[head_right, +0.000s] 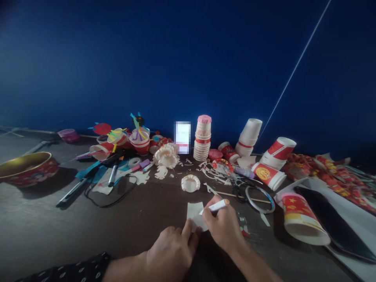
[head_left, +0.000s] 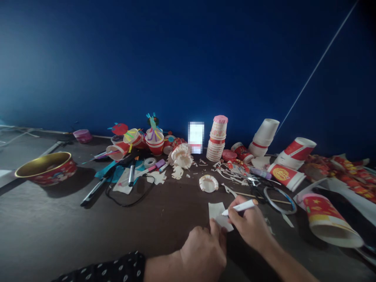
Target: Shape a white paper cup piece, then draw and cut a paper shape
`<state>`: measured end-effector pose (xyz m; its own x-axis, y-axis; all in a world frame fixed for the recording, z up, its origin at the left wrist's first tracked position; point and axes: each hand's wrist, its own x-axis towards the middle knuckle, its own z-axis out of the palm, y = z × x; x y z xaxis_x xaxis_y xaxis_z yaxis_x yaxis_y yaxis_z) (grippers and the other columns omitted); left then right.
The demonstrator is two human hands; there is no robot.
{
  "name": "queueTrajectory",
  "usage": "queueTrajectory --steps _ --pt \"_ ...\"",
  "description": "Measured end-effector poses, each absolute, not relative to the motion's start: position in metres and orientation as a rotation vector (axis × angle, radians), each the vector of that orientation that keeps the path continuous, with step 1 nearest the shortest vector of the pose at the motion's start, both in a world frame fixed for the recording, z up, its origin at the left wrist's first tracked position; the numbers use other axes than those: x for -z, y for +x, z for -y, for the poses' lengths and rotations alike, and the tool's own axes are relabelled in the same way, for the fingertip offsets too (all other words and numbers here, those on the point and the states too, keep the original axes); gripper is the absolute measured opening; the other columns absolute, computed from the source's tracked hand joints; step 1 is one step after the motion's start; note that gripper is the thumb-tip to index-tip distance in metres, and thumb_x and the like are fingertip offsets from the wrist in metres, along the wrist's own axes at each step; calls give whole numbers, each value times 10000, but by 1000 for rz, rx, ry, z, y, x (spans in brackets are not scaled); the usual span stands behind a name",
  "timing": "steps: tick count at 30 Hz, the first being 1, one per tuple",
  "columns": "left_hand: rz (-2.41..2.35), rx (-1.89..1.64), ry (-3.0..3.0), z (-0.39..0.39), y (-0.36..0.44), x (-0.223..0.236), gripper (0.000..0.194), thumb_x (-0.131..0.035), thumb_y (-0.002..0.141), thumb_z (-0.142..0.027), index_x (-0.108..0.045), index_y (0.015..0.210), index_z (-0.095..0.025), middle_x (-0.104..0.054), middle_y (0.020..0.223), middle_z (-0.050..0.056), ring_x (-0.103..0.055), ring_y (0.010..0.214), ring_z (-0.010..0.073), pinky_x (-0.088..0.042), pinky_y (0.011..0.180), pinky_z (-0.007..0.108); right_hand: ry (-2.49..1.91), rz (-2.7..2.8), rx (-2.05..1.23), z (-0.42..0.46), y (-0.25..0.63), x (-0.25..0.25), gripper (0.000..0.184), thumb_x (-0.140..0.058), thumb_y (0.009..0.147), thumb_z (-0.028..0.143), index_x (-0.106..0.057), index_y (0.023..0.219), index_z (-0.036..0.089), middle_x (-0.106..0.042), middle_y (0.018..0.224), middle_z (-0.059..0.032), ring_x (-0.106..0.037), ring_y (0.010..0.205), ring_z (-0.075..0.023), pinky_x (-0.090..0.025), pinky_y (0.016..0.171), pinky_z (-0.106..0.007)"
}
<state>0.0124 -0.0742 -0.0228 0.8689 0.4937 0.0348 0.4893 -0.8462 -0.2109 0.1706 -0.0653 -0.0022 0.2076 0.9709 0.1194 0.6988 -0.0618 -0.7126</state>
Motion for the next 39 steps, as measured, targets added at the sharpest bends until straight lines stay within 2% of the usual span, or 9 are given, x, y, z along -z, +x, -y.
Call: queueTrajectory --steps 16,25,39 --pt "771 -36 -2811 74 14 24 367 -344 877 -145 -419 1224 -54 -533 1102 280 -621 679 217 -460 478 291 -1811 1579 -556 66 170 -1 114 -457 669 250 -468 562 215 -554 488 27 -510 493 -138 -353 499 -239" --pt "785 -127 -2819 75 14 18 389 -321 880 -135 -394 1253 -55 -527 1113 286 -625 681 221 -469 476 294 -1833 1581 -535 65 171 -1 118 -462 663 249 -464 549 219 -564 481 29 -523 496 -143 -352 510 -245" --pt "761 -57 -2806 75 13 24 390 -343 875 -156 -405 1250 -66 -517 1124 294 -623 676 230 -474 471 304 -1866 1562 -525 67 169 -4 113 -471 651 234 -461 540 218 -552 457 36 -512 468 -134 -351 491 -237"
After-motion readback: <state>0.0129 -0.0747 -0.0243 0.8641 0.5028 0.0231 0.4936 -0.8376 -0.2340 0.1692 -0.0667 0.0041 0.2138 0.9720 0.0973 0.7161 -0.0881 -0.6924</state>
